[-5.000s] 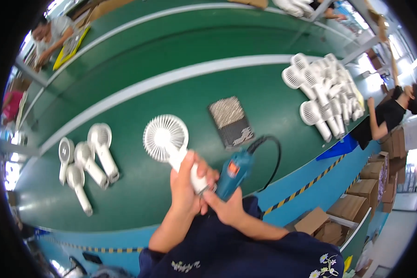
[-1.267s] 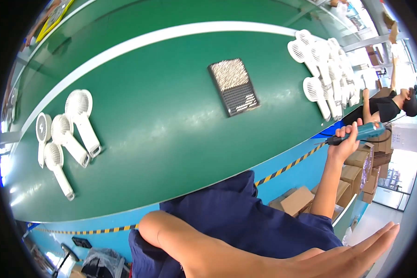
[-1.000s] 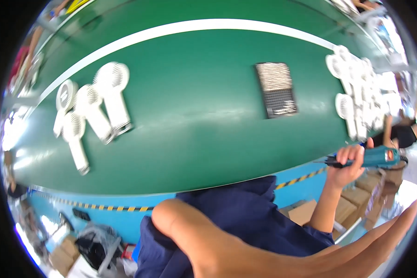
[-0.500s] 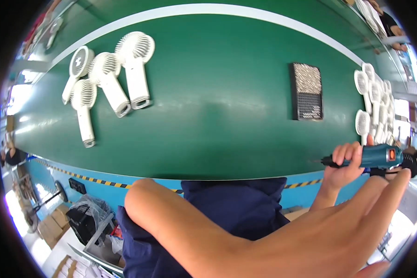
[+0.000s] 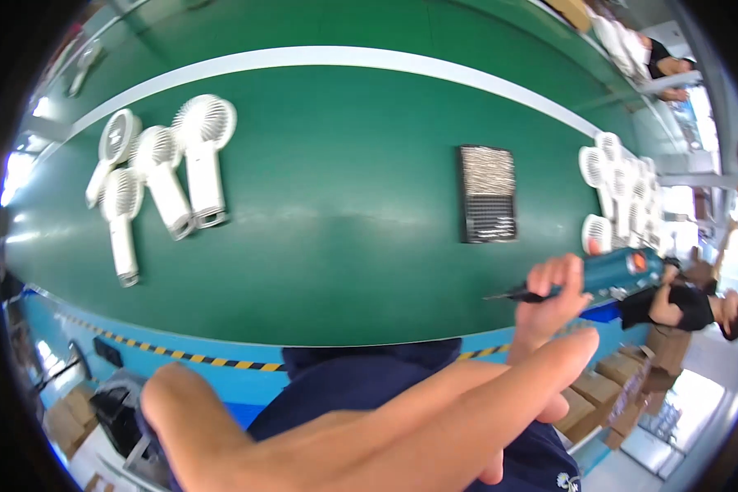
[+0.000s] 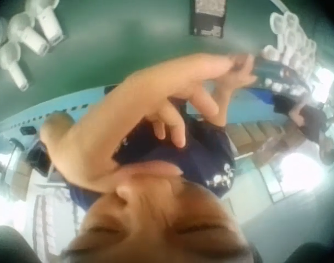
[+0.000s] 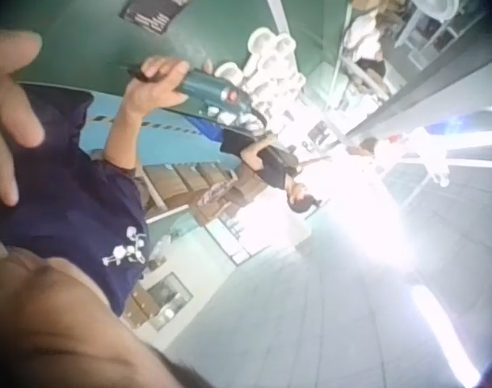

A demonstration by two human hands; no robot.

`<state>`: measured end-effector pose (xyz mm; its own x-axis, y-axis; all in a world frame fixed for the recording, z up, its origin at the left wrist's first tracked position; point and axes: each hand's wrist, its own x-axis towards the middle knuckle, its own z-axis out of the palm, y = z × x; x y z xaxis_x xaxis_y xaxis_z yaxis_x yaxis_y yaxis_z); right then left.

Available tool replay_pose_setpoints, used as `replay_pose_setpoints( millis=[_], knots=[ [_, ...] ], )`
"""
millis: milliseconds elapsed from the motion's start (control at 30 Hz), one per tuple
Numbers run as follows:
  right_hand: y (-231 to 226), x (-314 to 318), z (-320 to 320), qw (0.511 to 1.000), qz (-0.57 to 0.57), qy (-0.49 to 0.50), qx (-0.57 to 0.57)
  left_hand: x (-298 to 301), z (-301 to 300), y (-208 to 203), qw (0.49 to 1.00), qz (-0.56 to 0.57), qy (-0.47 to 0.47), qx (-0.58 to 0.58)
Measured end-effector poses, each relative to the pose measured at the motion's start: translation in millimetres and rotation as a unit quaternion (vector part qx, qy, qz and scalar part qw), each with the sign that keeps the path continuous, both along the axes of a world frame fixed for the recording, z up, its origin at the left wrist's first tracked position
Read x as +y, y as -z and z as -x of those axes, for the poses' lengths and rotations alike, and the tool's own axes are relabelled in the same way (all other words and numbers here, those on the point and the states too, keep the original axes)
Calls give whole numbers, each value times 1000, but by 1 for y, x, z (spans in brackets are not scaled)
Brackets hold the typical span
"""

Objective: The person assembles portable handheld fans by securing screws with an electric screwdriver.

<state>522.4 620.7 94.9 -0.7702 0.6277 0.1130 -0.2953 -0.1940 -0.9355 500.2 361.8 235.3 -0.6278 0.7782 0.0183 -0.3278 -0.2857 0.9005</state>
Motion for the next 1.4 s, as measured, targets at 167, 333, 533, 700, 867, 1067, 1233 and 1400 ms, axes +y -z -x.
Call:
replay_pose_setpoints(
  millis=[167, 333, 533, 700, 867, 1067, 1233, 1400],
  knots=[
    [-11, 8, -5, 998, -55, -26, 20, -42, -2, 51, 997, 36, -72, -22],
    [-18, 10, -2, 986, -50, -121, 107, -79, 47, 109, 527, 620, -403, 418],
    [-41, 12, 9, 940, -56, -170, 292, -124, 85, 136, 508, 715, -352, 327],
    [-47, 10, 50, 931, 0, -153, 332, -122, 94, 146, 675, 620, -351, 192],
    [-37, 1, 81, 938, 59, -179, 291, -59, 86, 148, 891, 175, -341, -243],
    [1, -4, 97, 935, 102, -192, 280, 40, 77, 163, 909, -72, -215, -349],
    [21, -1, 102, 942, 62, -203, 261, 80, 73, 174, 907, -108, -261, -311],
    [23, -5, 101, 948, 50, -185, 255, 75, 63, 181, 937, -87, -222, -256]
  ],
)
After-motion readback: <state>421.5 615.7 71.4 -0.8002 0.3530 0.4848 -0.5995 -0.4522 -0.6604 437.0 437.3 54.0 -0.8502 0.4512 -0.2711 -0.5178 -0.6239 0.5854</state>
